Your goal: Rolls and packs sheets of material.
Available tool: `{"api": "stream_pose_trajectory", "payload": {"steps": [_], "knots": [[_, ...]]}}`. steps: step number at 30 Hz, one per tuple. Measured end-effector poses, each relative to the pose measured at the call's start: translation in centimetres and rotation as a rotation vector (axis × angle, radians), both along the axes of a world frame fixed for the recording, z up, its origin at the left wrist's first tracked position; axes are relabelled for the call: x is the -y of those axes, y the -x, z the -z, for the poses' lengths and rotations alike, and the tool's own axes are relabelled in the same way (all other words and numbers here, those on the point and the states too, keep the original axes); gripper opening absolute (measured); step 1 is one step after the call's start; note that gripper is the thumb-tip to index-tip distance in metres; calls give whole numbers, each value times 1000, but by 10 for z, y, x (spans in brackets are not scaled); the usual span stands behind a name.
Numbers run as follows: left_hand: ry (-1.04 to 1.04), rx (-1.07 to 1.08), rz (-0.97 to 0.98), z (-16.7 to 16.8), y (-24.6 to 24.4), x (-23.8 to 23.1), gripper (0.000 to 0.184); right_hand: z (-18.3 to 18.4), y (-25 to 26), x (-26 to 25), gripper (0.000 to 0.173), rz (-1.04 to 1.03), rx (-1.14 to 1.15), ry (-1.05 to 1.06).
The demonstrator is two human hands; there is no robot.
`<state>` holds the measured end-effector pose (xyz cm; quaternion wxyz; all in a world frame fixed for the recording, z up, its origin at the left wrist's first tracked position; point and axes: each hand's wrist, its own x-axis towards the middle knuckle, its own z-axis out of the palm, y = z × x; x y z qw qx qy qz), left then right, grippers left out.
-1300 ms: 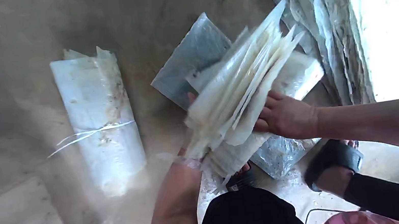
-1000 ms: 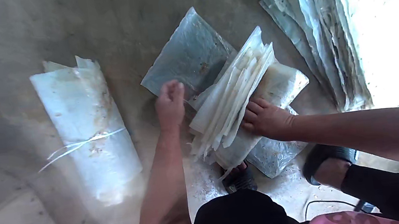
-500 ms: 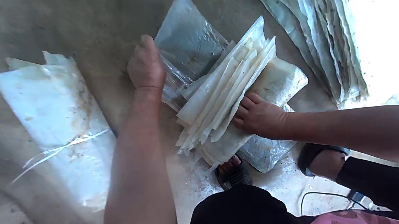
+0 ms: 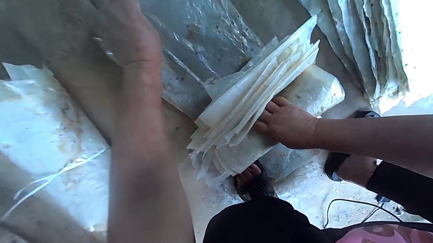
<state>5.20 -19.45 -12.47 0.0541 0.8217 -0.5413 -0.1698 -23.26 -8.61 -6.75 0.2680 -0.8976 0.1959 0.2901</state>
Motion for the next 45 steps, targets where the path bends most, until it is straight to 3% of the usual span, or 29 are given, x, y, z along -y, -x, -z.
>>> {"api": "stream_pose_trajectory", "payload": {"steps": [3, 5, 6, 8, 12, 14, 17, 19, 20, 22, 24, 27, 31, 34, 36, 39, 40, 43, 45], "knots": [[373, -148, 222, -59, 43, -63, 38, 0, -12, 18, 53, 15, -67, -117], [619, -494, 509, -76, 94, -131, 23, -5, -19, 31, 58, 32, -118, -213], [625, -657, 638, -72, 115, -161, 19, -3, -19, 34, 59, 33, -109, -226], [517, -730, 699, -49, 136, -200, 28, 4, -18, 36, 58, -5, -83, -210], [188, -366, 585, -18, 139, -224, 95, 1, -16, 28, 57, -57, -142, -134], [10, -267, 582, -25, 145, -219, 100, 3, -1, 17, 61, 7, 4, -35], [-171, -327, 557, -36, 145, -209, 85, -14, 48, -22, 54, 364, 387, 55], [-238, -382, 556, -39, 141, -201, 81, -36, 89, -64, 36, 687, 383, 64], [-246, -405, 557, -40, 139, -199, 80, -48, 106, -83, 35, 873, 183, -26], [-201, -403, 567, -36, 138, -200, 79, -45, 129, -102, 43, 1256, -366, -410], [-217, -409, 564, -37, 138, -199, 80, -20, 141, -119, 56, 1647, -560, -734], [-266, -435, 538, -38, 135, -195, 80, 7, 135, -130, 51, 2050, -363, -907], [-338, -472, 523, -43, 130, -191, 79, -8, 106, -129, 28, 2239, -55, -1013], [-323, -491, 532, -41, 128, -187, 81, -42, 78, -97, 20, 2184, 215, -1082], [-341, -515, 533, -40, 126, -183, 78, -57, 53, -69, 37, 2119, 346, -1168], [-300, -550, 551, -34, 120, -181, 45, -56, 16, -45, 46, 2064, 464, -1142], [-226, -569, 558, -28, 116, -183, 41, -51, 10, -41, 45, 1942, 498, -1071], [-290, -702, 572, -27, 102, -185, 94, -29, 14, -33, 23, 1167, 502, -624], [-261, -747, 589, -18, 96, -189, 103, -10, 24, -33, 31, 620, 581, -287]]}}
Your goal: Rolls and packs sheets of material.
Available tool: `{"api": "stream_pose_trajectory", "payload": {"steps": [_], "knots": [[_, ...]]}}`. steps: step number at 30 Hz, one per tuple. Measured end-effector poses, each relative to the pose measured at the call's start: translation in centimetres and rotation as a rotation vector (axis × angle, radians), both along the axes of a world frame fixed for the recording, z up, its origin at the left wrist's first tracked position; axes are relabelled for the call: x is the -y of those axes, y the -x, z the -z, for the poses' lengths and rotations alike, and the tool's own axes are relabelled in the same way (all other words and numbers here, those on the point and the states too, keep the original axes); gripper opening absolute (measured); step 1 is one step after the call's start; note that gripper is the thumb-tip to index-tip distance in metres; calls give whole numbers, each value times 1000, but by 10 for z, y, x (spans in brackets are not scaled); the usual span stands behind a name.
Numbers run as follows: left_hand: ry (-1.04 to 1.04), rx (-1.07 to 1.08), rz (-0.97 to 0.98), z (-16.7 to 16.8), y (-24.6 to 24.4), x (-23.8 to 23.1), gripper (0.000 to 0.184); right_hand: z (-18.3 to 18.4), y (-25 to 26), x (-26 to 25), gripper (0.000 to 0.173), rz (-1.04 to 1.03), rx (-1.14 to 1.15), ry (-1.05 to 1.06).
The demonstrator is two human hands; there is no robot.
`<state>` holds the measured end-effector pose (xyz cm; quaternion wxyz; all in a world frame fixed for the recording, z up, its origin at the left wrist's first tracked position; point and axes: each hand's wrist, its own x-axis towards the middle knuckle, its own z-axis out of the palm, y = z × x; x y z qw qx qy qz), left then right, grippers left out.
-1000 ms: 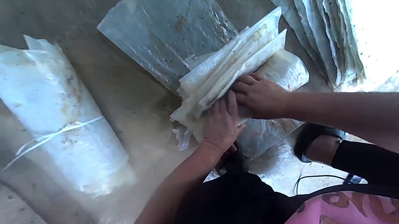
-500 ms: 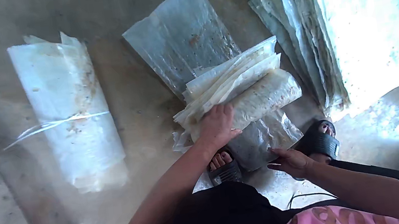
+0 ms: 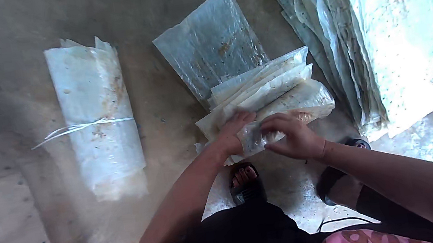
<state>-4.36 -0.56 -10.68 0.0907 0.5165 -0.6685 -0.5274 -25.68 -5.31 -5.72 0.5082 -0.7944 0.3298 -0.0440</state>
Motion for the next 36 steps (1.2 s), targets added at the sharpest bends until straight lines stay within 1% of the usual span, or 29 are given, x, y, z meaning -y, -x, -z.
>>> {"api": "stream_pose_trajectory", "payload": {"steps": [2, 3, 4, 5, 6, 7, 8, 9, 10, 11, 13, 14, 16, 18, 19, 20, 22, 23, 24, 26, 27, 28, 29, 30, 31, 32, 34, 35, 36], "knots": [[-49, -41, -24, -2, -5, -1, 104, 15, 9, 4, 38, -297, -6, 303], [-109, -72, -55, -8, -8, -1, 101, 20, 13, 8, 43, -382, -24, 388], [-176, -107, -90, -17, -14, 0, 92, 23, 13, 14, 50, -433, -48, 430], [-226, -153, -141, -25, -20, -1, 75, 24, 13, 19, 56, -464, -75, 430], [-236, -193, -212, -31, -25, -6, 53, 25, 12, 23, 60, -479, -83, 411], [-246, -206, -281, -37, -28, -13, 36, 27, 11, 26, 63, -482, -75, 386], [-236, -180, -331, -42, -26, -18, 33, 29, 9, 29, 66, -488, -65, 369], [-208, -120, -369, -44, -19, -22, 37, 32, 7, 33, 70, -500, -60, 367], [-149, -53, -410, -42, -8, -26, 38, 33, 3, 36, 73, -511, -58, 367], [-53, 1, -455, -36, 4, -30, 35, 32, 0, 38, 76, -523, -66, 358], [95, 60, -516, -23, 24, -35, 19, 28, -4, 41, 77, -549, -95, 328], [147, 72, -535, -18, 29, -36, 14, 29, -2, 43, 77, -542, -93, 329], [162, 54, -567, -13, 30, -37, 15, 30, 9, 48, 75, -471, -72, 345], [167, 39, -585, -12, 28, -39, 16, 23, 28, 59, 68, -352, -87, 365], [177, 29, -599, -10, 28, -39, 16, 18, 38, 69, 60, -289, -108, 377], [183, 19, -608, -9, 27, -40, 16, 13, 49, 79, 48, -229, -133, 379], [172, 7, -609, -7, 27, -40, 17, 2, 66, 98, 19, -118, -181, 365], [159, 9, -602, -6, 27, -39, 18, -5, 67, 105, 11, -77, -222, 361], [130, 5, -594, -7, 26, -37, 20, -13, 64, 107, 10, -44, -263, 377], [62, -3, -583, -11, 22, -31, 22, -30, 47, 95, 13, -21, -295, 503], [24, -6, -581, -12, 19, -29, 22, -37, 37, 82, 16, -67, -263, 581], [-7, -11, -579, -12, 16, -27, 21, -39, 28, 67, 21, -162, -209, 629], [-45, -13, -567, -12, 14, -26, 22, -36, 23, 51, 29, -302, -191, 619], [-85, -14, -550, -12, 12, -25, 24, -30, 20, 40, 46, -451, -254, 552], [-122, -17, -537, -13, 10, -21, 27, -20, 17, 35, 65, -571, -367, 471], [-158, -20, -528, -14, 8, -16, 29, -7, 13, 38, 75, -638, -448, 464], [-197, -1, -524, -14, 6, -8, 32, 14, 1, 53, 77, -655, -517, 500], [-162, 31, -538, -13, 6, -9, 31, 16, -7, 59, 74, -663, -527, 488], [-78, 76, -556, -12, 8, -14, 29, 14, -15, 63, 71, -680, -556, 442]]}}
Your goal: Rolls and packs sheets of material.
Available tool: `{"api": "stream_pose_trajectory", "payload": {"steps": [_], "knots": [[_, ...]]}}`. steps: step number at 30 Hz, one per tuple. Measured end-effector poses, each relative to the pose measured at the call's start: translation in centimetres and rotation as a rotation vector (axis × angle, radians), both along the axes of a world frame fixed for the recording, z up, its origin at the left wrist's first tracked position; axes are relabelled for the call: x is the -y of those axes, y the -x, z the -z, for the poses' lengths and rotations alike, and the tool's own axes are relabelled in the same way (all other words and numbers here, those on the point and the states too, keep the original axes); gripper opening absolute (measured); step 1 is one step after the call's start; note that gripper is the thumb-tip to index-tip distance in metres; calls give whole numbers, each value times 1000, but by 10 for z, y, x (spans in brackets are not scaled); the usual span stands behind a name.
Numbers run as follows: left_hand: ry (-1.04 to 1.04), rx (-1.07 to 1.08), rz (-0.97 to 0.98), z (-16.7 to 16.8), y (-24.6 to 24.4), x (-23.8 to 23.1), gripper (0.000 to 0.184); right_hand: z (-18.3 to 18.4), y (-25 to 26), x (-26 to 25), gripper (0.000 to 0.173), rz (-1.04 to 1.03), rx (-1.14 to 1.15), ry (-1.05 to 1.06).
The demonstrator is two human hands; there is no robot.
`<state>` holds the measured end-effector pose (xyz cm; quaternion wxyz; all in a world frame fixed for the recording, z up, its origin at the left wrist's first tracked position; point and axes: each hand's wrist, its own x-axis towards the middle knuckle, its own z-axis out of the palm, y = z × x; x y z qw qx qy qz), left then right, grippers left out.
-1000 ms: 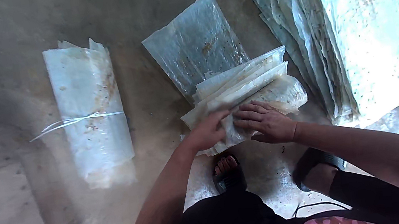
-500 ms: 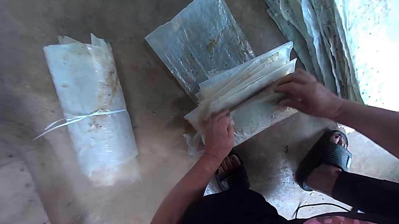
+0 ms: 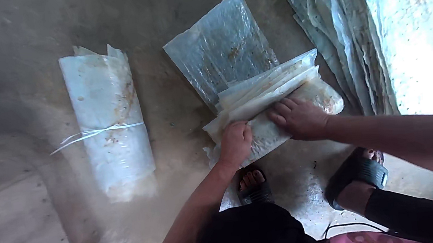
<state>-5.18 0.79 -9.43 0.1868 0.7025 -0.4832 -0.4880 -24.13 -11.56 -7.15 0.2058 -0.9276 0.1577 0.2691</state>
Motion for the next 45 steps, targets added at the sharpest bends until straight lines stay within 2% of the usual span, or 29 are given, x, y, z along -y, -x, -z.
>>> {"api": "stream_pose_trajectory", "payload": {"steps": [2, 4, 5, 6, 8, 11, 14, 18, 20, 22, 23, 24, 27, 30, 32, 34, 35, 37, 39, 43, 45], "knots": [[229, 175, 38, -2, 4, -9, 26, -8, -21, 11, 68, -9, -170, -68], [523, 291, 159, -8, 15, -19, 47, -11, -30, 16, 66, -6, -253, -118], [582, 314, 258, -10, 20, -22, 57, -10, -32, 18, 65, 1, -263, -142], [551, 351, 364, -11, 24, -24, 68, -7, -34, 19, 66, 13, -263, -168], [350, 460, 498, -8, 30, -23, 86, -2, -39, 21, 69, 7, -282, -209], [171, 548, 533, -7, 33, -4, 88, 0, -47, 30, 71, -25, -362, -267], [-91, 369, 618, -20, 24, 14, 75, 3, -46, 25, 67, -8, -361, -288], [-325, 95, 739, -19, 18, 14, 72, 2, -38, -4, 72, 39, -480, -443], [-334, 25, 729, -11, 13, 17, 70, -15, -19, -32, 70, 123, -282, -332], [-314, -18, 727, -3, 8, 21, 66, -18, 14, -68, 70, 148, 143, -117], [-320, -34, 739, -2, 5, 26, 63, -13, 24, -79, 78, 150, 258, -42], [-330, -48, 749, 0, 3, 31, 60, -8, 29, -84, 86, 153, 280, 14], [-374, -64, 758, 4, 2, 39, 64, 0, 18, -78, 90, 143, 69, 22], [-321, 9, 636, -1, 3, 27, 77, -5, -7, -53, 92, 89, -208, -155], [-115, 161, 556, -8, 10, 2, 89, -6, -21, -35, 95, 83, -301, -238], [180, 326, 553, -4, 22, -30, 101, -1, -26, -25, 96, 100, -295, -274], [238, 384, 564, -1, 24, -35, 103, 3, -29, -20, 96, 97, -279, -272], [209, 470, 608, 0, 25, -33, 98, 8, -36, -12, 96, 87, -273, -278], [64, 469, 664, -3, 24, -18, 94, 12, -41, -4, 96, 75, -283, -293], [-168, 325, 696, -11, 11, 8, 89, 1, -40, -7, 99, 62, -205, -238], [-186, 212, 646, -11, -1, 20, 85, -15, -33, -20, 97, 63, -203, -187]]}}
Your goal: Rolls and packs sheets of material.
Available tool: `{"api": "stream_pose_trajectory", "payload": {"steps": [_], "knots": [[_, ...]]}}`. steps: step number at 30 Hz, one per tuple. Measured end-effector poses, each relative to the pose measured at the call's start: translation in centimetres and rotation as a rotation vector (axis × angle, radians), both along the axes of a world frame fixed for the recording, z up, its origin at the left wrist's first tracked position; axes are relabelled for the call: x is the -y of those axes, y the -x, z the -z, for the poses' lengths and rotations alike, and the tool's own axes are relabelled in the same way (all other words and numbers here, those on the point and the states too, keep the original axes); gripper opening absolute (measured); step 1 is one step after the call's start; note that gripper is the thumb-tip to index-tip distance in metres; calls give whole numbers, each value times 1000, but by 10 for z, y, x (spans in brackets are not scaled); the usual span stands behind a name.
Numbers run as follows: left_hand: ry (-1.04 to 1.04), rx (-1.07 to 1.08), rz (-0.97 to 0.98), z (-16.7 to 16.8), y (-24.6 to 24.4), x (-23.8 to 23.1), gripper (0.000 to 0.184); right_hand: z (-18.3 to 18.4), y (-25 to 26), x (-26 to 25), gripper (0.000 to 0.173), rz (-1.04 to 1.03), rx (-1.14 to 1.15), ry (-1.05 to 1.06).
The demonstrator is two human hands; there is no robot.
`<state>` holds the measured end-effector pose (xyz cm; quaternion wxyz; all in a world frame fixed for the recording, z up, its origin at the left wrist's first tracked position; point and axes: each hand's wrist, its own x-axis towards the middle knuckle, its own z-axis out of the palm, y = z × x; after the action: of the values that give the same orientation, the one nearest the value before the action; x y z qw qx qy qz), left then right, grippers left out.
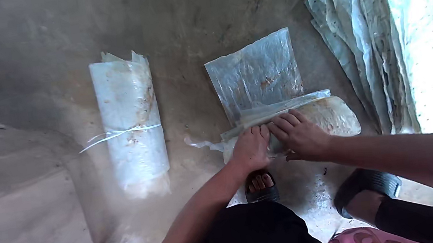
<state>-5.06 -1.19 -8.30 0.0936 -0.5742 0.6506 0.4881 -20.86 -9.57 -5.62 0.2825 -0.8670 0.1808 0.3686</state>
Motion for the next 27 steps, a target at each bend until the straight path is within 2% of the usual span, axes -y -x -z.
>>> {"api": "stream_pose_trajectory", "payload": {"steps": [4, 7, 9, 12, 15, 18, 21, 24, 27], "knots": [[8, -78, -15, 5, -14, 14, 80, 1, -3, -8, 88, 9, -83, 71], [10, 47, -66, -2, -7, 16, 95, 7, -17, 13, 86, 27, -56, 27], [80, 143, -68, -12, 8, 11, 104, 10, -25, 32, 84, 48, -50, -18], [227, 188, -78, -5, 9, 10, 103, 16, -42, 58, 88, -19, -113, -97], [106, 125, -45, -3, -7, 34, 99, 21, -52, 72, 98, -14, -122, -146], [18, 80, -19, -1, -17, 52, 96, 16, -44, 63, 104, 43, -49, -4], [-25, 63, -10, 1, -22, 62, 92, 12, -36, 54, 103, 88, -27, 64], [-118, 26, 15, -2, -20, 61, 89, 14, -44, 52, 96, 98, -149, -36], [-178, -36, 44, 10, -14, 53, 87, 26, -37, 46, 93, 148, -211, -157]]}}
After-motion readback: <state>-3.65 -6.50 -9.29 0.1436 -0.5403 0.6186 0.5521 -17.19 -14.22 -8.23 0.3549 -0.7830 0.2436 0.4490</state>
